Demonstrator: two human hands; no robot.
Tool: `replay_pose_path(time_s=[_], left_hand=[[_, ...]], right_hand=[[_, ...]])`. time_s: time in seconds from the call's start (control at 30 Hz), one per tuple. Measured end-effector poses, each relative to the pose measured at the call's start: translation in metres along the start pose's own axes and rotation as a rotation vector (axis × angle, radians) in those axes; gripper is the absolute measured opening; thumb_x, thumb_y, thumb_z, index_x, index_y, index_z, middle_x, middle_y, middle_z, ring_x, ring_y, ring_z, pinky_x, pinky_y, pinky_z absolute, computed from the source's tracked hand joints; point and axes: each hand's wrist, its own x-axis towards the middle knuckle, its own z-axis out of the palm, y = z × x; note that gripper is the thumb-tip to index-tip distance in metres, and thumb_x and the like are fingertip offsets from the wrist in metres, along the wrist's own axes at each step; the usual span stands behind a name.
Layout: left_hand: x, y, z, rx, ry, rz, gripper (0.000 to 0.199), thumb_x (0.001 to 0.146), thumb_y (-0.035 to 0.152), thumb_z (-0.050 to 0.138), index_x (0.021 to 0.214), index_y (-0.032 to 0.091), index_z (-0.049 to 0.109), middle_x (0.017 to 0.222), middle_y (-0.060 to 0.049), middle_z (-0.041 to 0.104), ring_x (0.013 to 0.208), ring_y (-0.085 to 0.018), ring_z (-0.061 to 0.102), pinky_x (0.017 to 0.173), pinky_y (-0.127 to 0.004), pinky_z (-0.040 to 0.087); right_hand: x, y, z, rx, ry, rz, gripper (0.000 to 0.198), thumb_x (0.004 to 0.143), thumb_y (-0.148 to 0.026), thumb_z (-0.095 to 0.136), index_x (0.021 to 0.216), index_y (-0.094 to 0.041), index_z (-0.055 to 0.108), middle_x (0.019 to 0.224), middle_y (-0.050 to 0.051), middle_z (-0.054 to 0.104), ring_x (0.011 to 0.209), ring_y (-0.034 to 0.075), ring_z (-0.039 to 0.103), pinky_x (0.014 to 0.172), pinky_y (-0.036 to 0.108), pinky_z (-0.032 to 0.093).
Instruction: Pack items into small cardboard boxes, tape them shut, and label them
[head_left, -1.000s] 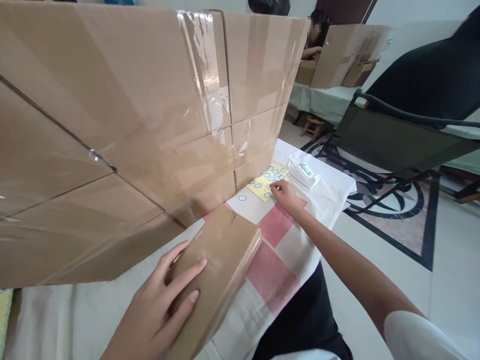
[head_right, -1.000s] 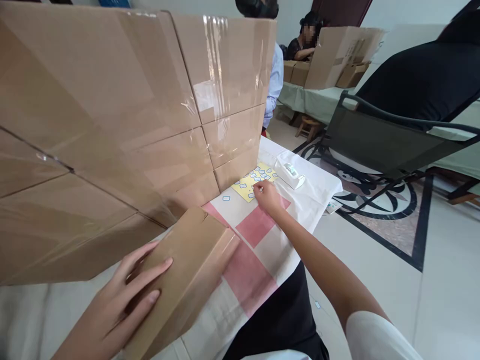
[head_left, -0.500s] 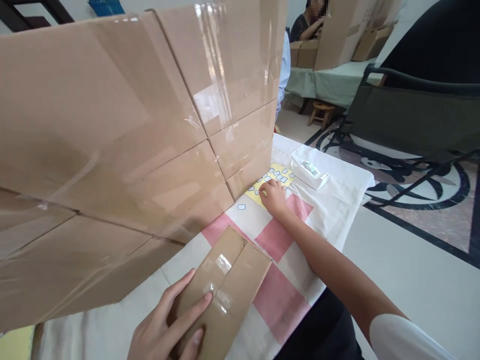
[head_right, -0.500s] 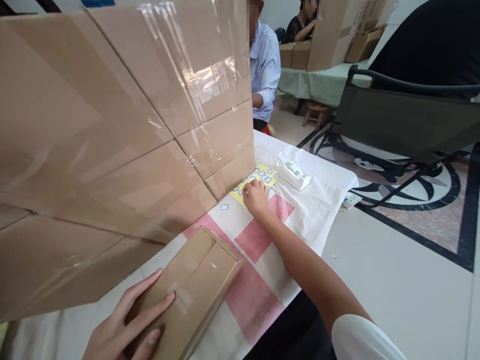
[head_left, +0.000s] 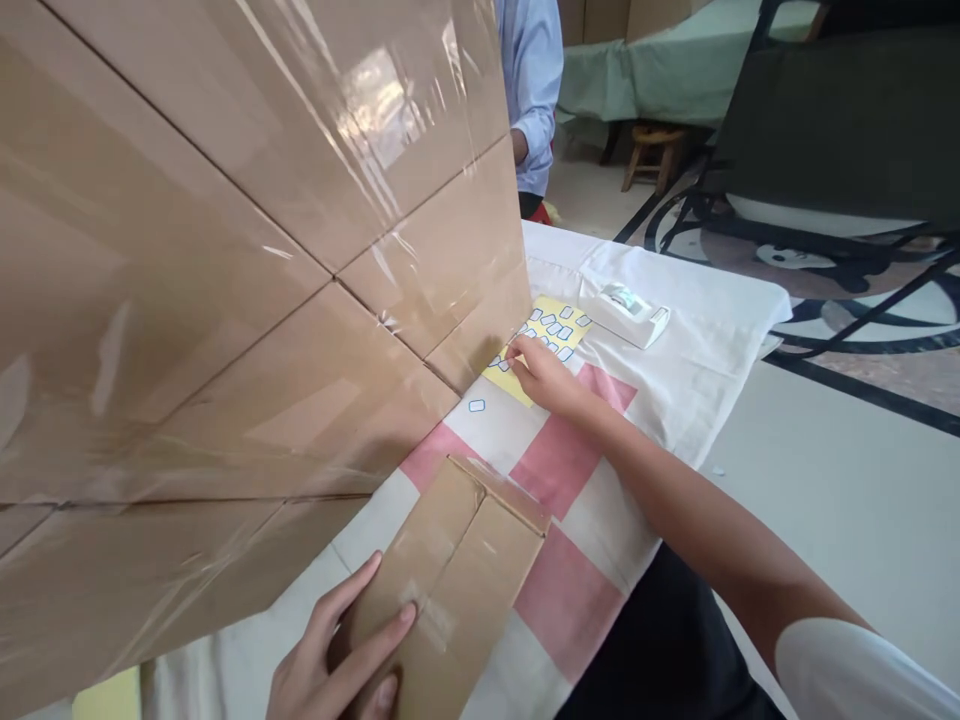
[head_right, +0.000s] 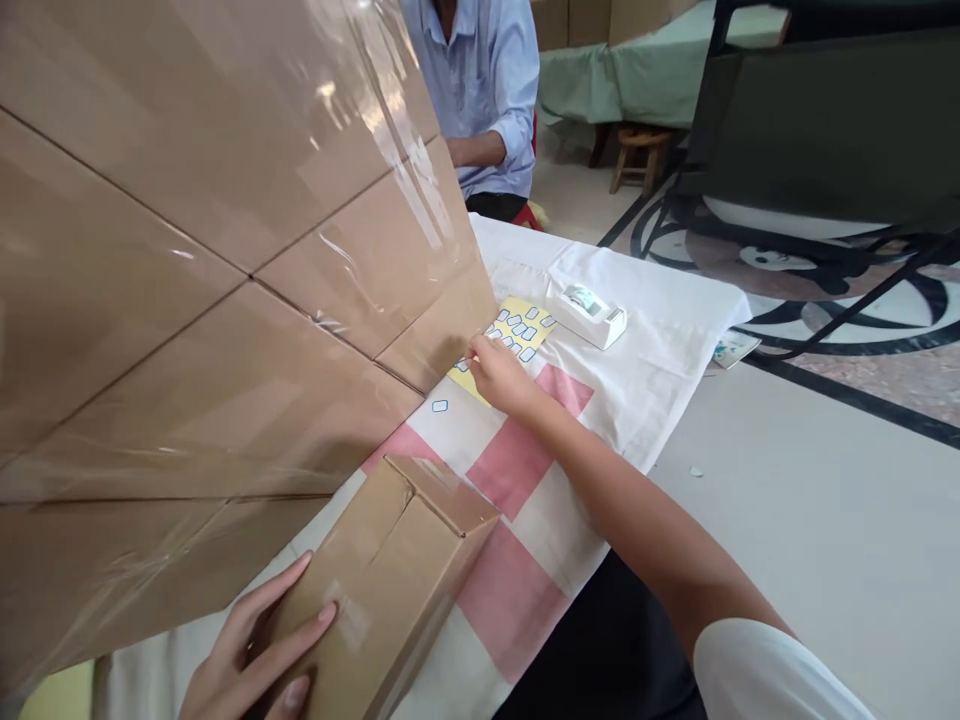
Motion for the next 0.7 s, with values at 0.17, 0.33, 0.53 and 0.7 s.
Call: replay_pose_path(time_s=[0.17,0.33,0.53,0.7], left_hand=[[-0.001,0.003,-0.003,-0.037,-0.033,-0.028,0.041,0.092,0.013,0.052,0.128,0.028,0.066,0.16,-0.01,0.039,0.14,-0.026,0.051,0.101,-0.038,0.056],[-0.002,0.002,-0.002,-0.043,-0.022,-0.095,0.037,0.092,0.015,0.053,0.12,0.03,0.071,0.157,-0.008,0.044,0.136,-0.027,0.054,0.097,-0.039,0.057],[0.003,-0.004,-0.003,-0.064,-0.067,-0.02,0.042,0.088,0.011,0.055,0.122,0.031,0.071,0.16,-0.008,0.043,0.136,-0.028,0.055,0.096,-0.04,0.059],[0.006,0.002,0.003,-0.076,-0.012,-0.081,0.049,0.086,0.003,0.051,0.121,0.031,0.071,0.16,-0.005,0.043,0.139,-0.025,0.051,0.102,-0.041,0.054]], right_hand=[[-0.007,-0.01,-0.022,0.744,-0.818,-0.181,0.02,0.091,-0.035,0.068,0.091,-0.019,0.056,0.104,0.006,0.064,0.101,0.018,0.06,0.087,0.031,0.046],[-0.016,-0.019,-0.017,0.764,-1.135,-0.245,0.026,0.085,-0.036,0.078,0.089,-0.017,0.061,0.089,0.0,0.061,0.083,0.012,0.055,0.08,0.026,0.042],[-0.019,-0.026,-0.016,0.72,-1.225,-0.326,0.032,0.081,-0.04,0.082,0.083,-0.017,0.06,0.083,-0.003,0.056,0.077,0.011,0.047,0.073,0.025,0.037],[-0.022,-0.029,-0.026,0.671,-1.212,-0.381,0.031,0.083,-0.04,0.08,0.081,-0.018,0.059,0.083,-0.002,0.053,0.078,0.012,0.045,0.072,0.025,0.036]])
